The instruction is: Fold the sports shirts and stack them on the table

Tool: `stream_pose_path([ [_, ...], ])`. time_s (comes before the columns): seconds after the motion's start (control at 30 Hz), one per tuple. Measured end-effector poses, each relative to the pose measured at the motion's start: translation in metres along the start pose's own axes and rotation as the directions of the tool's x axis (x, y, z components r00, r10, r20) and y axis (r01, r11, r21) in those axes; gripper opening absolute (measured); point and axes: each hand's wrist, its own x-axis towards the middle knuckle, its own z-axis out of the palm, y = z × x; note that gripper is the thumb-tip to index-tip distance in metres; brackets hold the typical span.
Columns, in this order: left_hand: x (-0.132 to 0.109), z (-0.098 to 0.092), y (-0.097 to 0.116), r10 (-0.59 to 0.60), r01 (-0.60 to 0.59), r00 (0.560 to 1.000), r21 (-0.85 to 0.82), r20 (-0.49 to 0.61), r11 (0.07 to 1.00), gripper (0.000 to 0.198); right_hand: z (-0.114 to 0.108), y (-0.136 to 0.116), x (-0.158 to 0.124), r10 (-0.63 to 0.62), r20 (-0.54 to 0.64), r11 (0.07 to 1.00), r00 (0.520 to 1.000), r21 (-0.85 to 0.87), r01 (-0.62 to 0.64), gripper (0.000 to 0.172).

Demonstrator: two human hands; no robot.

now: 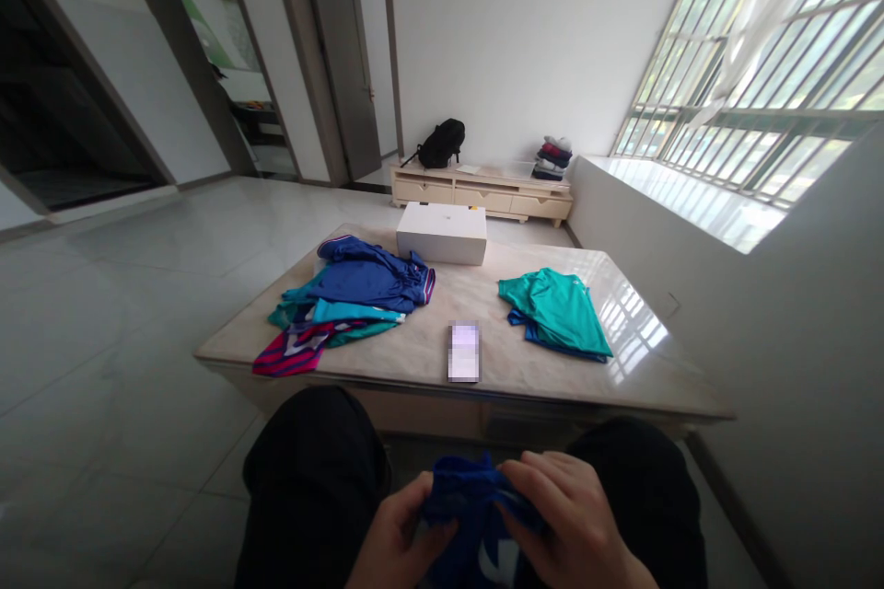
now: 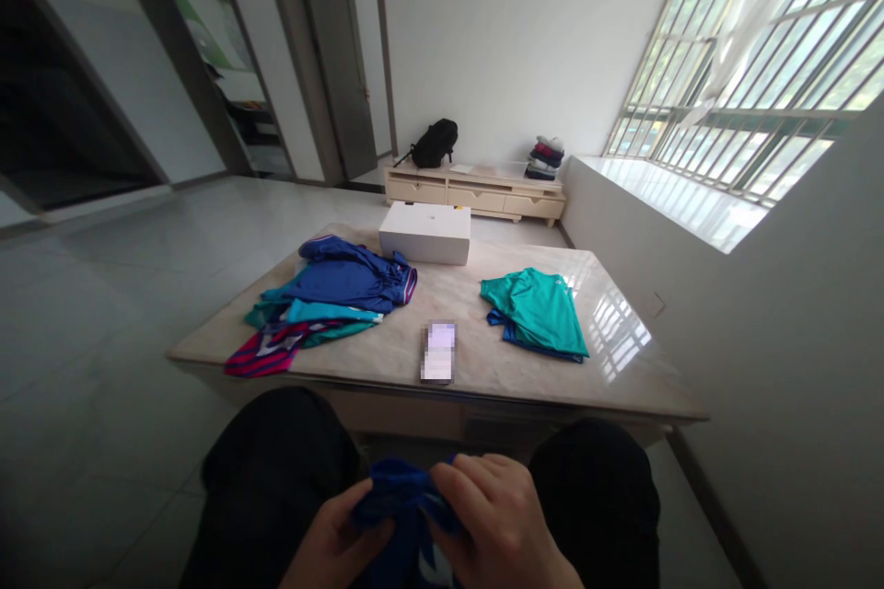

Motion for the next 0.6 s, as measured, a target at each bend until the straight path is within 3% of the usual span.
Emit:
stream_pose_path([
  [0.27,0.001,0.004,-0.01,-0.02,0.012,0.997,0.111,0.077,0.994,0.035,0.006,0.005,0.001,0.122,-0.024,0.99,0.992,0.069,-0.12,0.017],
  [0.4,0.01,-0.005,-0.015,0.056,-0.038,0.991,0.142,-0.124,0.989,0.047,0.005,0.009,-0.003,0.172,0.032,0.974,0.985,0.144,-0.175,0.015],
  [0.5,0.014,-0.015,-0.02,0.239,-0.124,0.919,0.345,-0.313,0.93,0.045,-0.003,0.013,-0.005,0.257,0.073,0.928,0.964,0.258,-0.267,0.013],
  [0.6,0.013,-0.025,-0.026,0.49,-0.27,0.829,0.575,-0.269,0.773,0.037,-0.015,0.015,-0.006,0.339,0.068,0.87,0.938,0.356,-0.34,0.014],
])
